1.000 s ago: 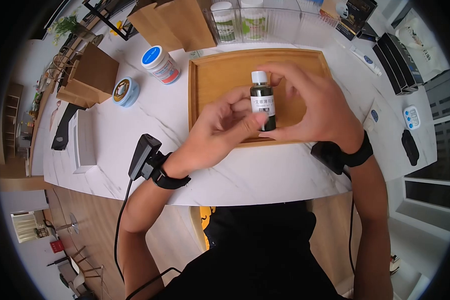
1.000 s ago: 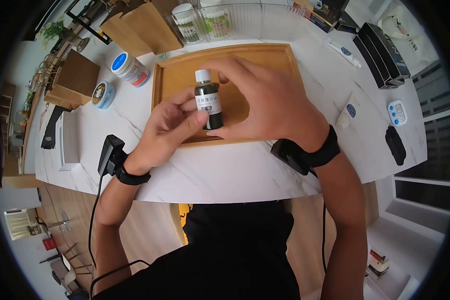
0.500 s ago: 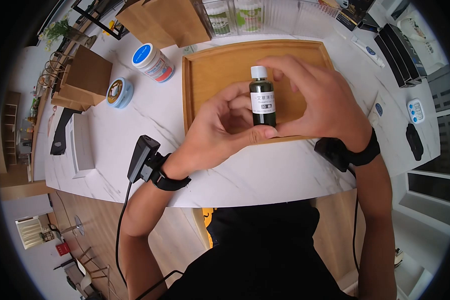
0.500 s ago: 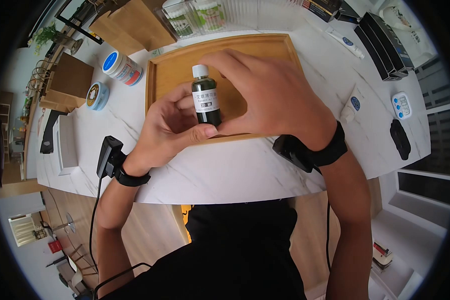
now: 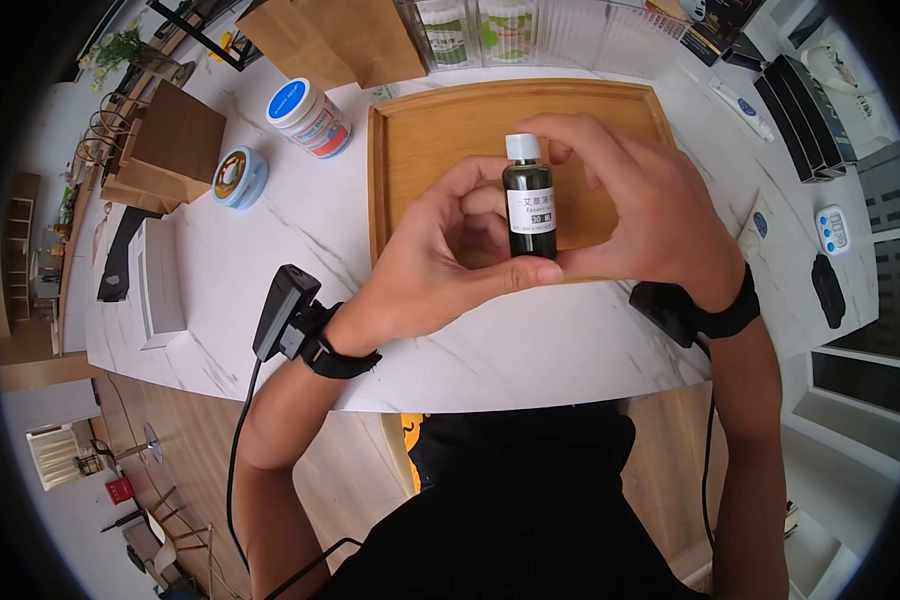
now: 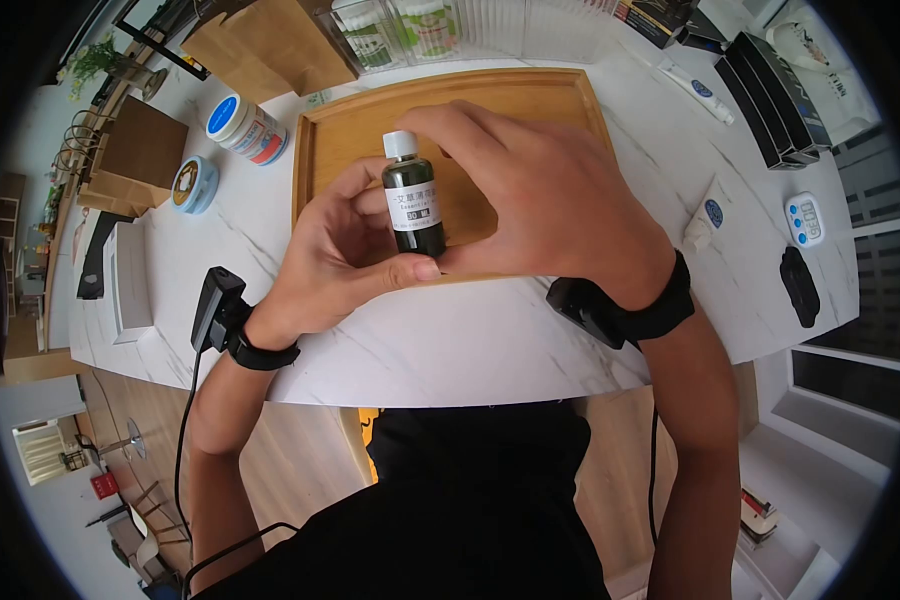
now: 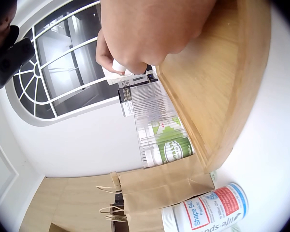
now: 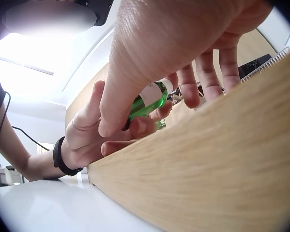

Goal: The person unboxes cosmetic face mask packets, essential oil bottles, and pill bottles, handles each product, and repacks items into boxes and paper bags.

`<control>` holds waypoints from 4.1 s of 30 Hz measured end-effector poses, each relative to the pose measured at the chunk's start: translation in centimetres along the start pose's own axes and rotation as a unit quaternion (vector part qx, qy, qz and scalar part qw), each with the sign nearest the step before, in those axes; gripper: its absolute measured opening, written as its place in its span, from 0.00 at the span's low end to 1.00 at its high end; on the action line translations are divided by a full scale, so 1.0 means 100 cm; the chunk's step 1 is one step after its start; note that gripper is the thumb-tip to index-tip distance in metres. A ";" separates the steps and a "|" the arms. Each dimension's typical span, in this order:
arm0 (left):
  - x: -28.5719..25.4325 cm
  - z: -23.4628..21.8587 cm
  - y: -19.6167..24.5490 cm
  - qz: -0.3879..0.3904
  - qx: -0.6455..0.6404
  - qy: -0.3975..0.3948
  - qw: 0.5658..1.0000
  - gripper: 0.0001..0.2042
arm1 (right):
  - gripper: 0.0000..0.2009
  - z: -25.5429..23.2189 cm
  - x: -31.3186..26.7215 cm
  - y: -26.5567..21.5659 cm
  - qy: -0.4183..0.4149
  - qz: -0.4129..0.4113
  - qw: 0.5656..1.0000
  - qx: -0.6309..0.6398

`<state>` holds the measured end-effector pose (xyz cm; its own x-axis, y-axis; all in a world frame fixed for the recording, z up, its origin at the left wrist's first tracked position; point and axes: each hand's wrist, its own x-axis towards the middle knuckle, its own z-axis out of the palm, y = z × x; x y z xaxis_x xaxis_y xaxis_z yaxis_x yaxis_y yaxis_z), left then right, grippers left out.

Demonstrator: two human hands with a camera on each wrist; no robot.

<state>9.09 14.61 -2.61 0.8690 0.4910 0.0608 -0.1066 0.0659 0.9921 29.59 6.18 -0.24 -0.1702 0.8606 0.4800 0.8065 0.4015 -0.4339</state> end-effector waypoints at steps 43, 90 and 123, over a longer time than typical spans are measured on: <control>-0.001 0.001 0.006 -0.008 0.098 0.043 0.994 0.27 | 0.38 0.000 0.000 -0.004 0.009 0.006 0.999 -0.053; -0.001 0.002 0.005 -0.026 0.005 0.015 1.000 0.16 | 0.37 0.004 0.003 -0.007 0.019 -0.025 1.000 0.006; -0.001 0.003 -0.006 0.034 0.098 0.055 0.993 0.15 | 0.16 -0.007 0.005 0.002 0.022 0.070 0.984 0.160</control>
<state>9.19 14.24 -3.20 0.8043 0.5805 0.1271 -0.0576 -0.1367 0.9889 30.07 6.48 0.42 -0.0399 0.9033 0.4273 0.5992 0.3638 -0.7132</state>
